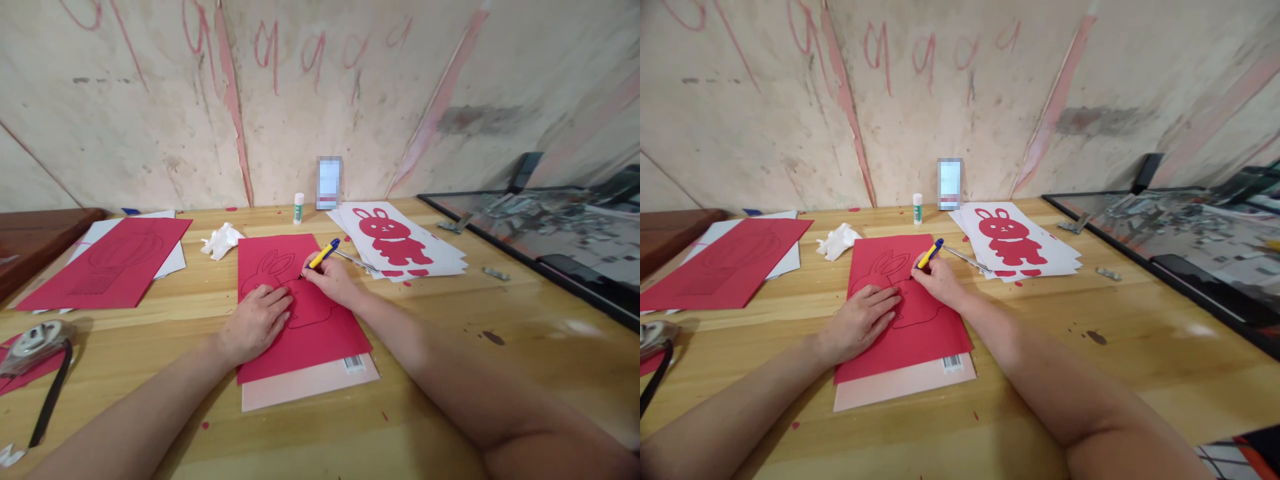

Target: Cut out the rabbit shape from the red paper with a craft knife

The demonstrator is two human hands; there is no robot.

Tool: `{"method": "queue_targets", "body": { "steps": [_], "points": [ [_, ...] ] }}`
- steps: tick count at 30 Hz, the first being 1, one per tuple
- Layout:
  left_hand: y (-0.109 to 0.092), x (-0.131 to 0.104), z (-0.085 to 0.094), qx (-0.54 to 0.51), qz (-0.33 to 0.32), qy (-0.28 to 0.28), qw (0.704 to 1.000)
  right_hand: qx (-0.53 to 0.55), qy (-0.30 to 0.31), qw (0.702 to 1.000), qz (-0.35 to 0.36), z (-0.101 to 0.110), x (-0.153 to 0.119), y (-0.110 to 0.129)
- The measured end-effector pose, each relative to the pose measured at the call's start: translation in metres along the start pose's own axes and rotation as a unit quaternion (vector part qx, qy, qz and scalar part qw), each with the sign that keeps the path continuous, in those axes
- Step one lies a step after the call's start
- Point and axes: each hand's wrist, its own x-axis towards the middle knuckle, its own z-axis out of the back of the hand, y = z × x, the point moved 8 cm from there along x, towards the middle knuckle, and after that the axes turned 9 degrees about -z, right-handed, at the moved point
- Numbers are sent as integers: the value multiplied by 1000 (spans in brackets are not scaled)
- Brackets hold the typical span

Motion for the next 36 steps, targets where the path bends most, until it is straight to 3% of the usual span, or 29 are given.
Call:
{"method": "queue_targets", "body": {
  "steps": [11,15,19,22,25,30,36],
  "points": [
    [-1,0,1,-2,-7,-15,1000,-17,-33,999,-10,5,-1,-2],
    [0,-2,1,2,0,-14,1000,48,-54,996,-44,10,0,-9],
    [7,-5,11,-24,22,-56,998,87,-75,992,-51,14,0,-7],
    [21,-9,20,-28,59,-95,993,74,-78,993,-41,15,0,-3],
    [43,-16,22,5,131,-98,986,63,-75,994,-38,15,0,-3],
    [73,-30,11,67,269,-32,960,84,-73,993,-50,13,-1,-9],
    [80,-35,3,68,307,7,949,91,-78,991,-53,12,-1,-9]
  ]
}}
